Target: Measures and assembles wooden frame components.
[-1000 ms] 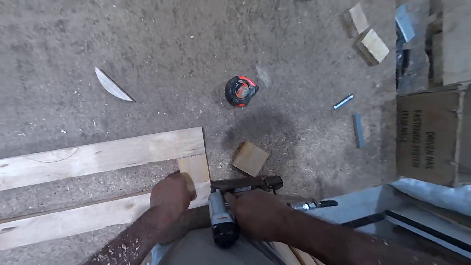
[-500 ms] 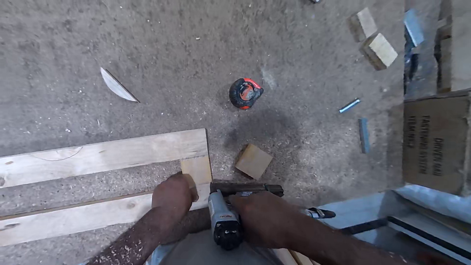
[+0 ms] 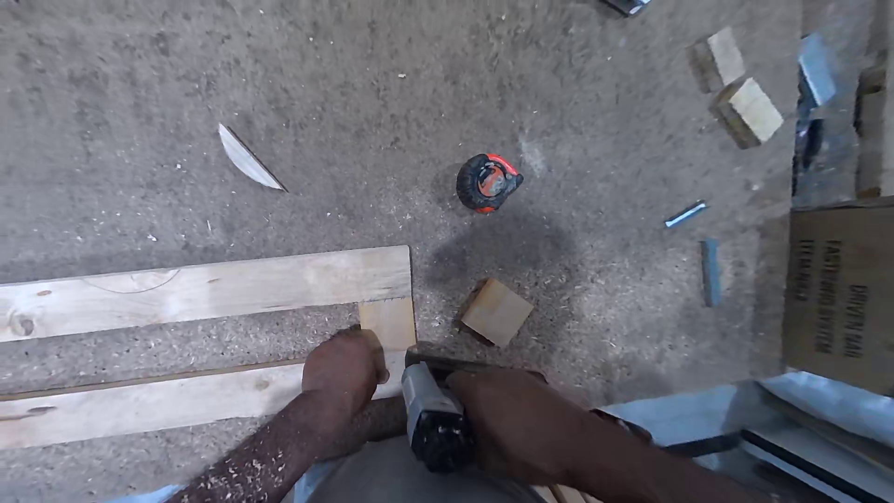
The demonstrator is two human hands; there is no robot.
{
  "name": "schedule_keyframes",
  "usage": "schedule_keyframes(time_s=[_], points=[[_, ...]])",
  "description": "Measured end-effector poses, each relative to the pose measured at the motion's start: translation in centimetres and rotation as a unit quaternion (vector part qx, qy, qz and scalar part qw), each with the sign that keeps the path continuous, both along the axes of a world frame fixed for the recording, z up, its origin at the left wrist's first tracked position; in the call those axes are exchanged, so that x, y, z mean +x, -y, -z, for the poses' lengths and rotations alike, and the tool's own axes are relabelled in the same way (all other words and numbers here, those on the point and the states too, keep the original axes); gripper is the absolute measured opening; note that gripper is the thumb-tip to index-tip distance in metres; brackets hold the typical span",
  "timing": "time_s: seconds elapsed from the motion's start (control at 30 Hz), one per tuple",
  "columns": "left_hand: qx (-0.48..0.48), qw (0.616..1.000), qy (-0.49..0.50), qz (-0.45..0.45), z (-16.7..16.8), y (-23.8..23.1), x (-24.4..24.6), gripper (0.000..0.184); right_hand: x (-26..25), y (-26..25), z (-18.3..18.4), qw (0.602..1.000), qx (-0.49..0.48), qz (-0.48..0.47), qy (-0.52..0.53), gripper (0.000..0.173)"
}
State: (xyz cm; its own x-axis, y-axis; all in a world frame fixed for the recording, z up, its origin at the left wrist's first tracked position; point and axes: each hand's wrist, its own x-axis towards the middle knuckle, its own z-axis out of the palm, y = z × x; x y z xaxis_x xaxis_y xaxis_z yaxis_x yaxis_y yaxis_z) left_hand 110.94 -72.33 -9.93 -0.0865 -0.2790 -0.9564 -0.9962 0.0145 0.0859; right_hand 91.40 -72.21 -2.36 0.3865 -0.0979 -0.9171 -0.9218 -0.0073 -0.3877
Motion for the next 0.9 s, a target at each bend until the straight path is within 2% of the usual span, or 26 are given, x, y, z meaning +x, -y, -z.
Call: schedule_keyframes(time_s=[0.1,0.2,0.43,0.77,0.9], points=[[-0.003,1.000,-0.025,0.005,0.4,-0.4,0.7,0.039,2.0,-0.5,-0.3,1.000,-0.002,0.001,0.026,0.052],[-0.015,0.997,-0.061,0.049,0.6,-0.2,1.3,0.028,3.5,-0.4,0.6,1.000,-0.003,0.007,0.017,0.050],[-0.017,0.991,-0.100,0.083,1.1,0.1,2.1,0.022,4.0,-0.1,1.5,0.999,-0.002,0.007,0.034,0.053],[-0.017,0.993,-0.077,0.084,1.1,0.1,1.8,0.022,3.9,0.0,1.3,1.000,0.002,0.029,0.009,0.051],[-0.026,0.995,-0.081,0.054,0.9,0.1,1.8,0.029,3.7,0.1,0.9,1.000,0.009,0.026,-0.014,0.051]])
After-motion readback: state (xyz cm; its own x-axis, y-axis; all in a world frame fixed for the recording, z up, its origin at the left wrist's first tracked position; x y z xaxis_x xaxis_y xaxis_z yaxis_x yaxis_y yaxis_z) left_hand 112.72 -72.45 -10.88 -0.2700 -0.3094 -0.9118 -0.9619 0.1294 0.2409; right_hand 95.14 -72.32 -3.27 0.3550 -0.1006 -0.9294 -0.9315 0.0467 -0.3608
